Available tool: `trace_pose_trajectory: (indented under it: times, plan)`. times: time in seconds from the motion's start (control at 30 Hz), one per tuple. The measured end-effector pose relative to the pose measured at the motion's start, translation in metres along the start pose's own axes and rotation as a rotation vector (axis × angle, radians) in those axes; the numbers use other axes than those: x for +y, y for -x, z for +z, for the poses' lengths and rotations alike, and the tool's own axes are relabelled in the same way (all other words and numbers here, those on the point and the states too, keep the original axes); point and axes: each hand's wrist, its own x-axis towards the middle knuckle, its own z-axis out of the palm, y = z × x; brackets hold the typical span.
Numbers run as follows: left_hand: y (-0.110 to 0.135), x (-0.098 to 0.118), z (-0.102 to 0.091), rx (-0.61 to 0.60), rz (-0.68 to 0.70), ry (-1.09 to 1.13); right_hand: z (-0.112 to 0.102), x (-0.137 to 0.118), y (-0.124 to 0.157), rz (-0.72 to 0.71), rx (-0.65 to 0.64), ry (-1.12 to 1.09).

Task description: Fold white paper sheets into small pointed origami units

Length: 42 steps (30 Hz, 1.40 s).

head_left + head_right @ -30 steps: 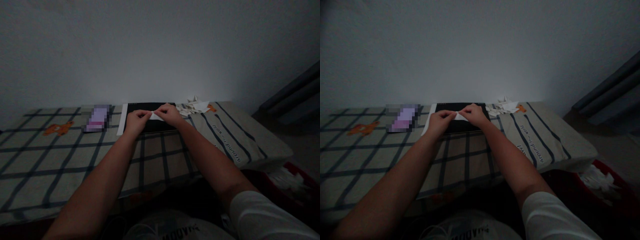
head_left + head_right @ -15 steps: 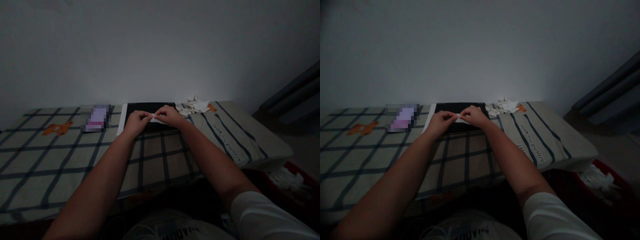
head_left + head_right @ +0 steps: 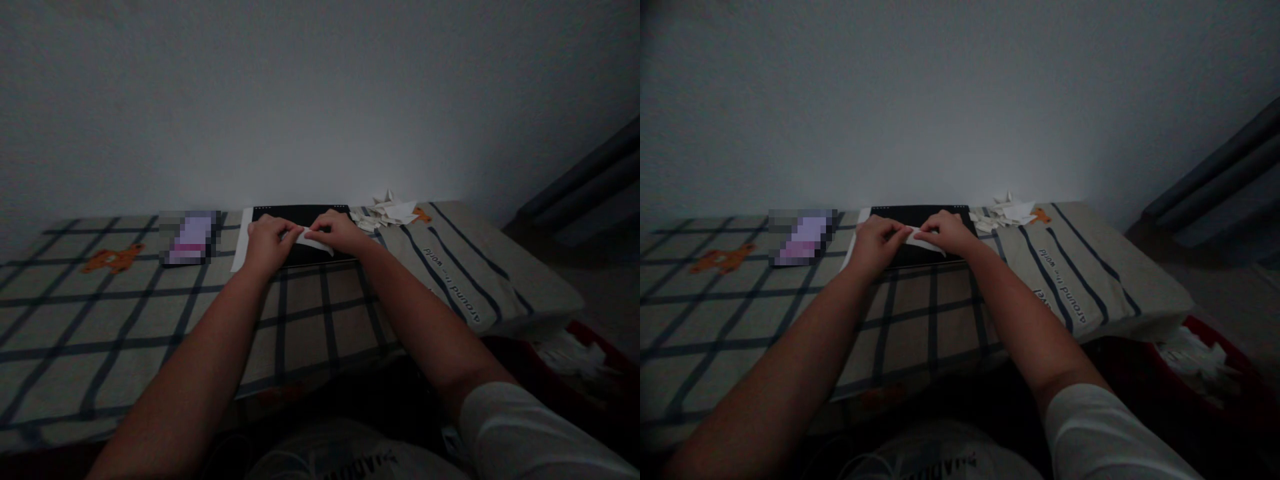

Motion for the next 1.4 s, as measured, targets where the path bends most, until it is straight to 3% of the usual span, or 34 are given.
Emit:
trace_pose_trajectory:
  times: [0.33,0.47,0.57,0.6,0.7,0.8,1.03,1.4]
  plan:
    - [0.001,-0.002,0.000,0.107,-0.065,-0.034,-0.004,0.005,0.002,-0.038,0.001,-0.043]
    - [0.000,-0.006,0.003,0.217,-0.073,0.068,-0.003,0.004,-0.001,0.066,0.029,-0.186]
    - [-0.004,-0.011,0.011,0.324,-0.238,0.270,0.001,0.005,-0.003,0.190,0.081,-0.340]
    - [-0.005,-0.013,0.013,0.300,-0.321,0.352,0.003,0.005,-0.004,0.225,0.104,-0.385]
    - [-0.006,-0.013,0.019,0.077,-0.483,0.591,0.010,0.006,-0.006,0.291,0.170,-0.479]
    - [-0.003,-0.010,0.022,-0.045,-0.494,0.715,0.012,0.005,-0.007,0.291,0.178,-0.539]
    - [0.000,-0.008,0.024,0.027,-0.476,0.820,0.012,0.001,-0.005,0.339,0.136,-0.585]
    - [0.000,-0.007,0.024,0.022,-0.492,0.788,0.017,0.001,-0.005,0.470,0.104,-0.755]
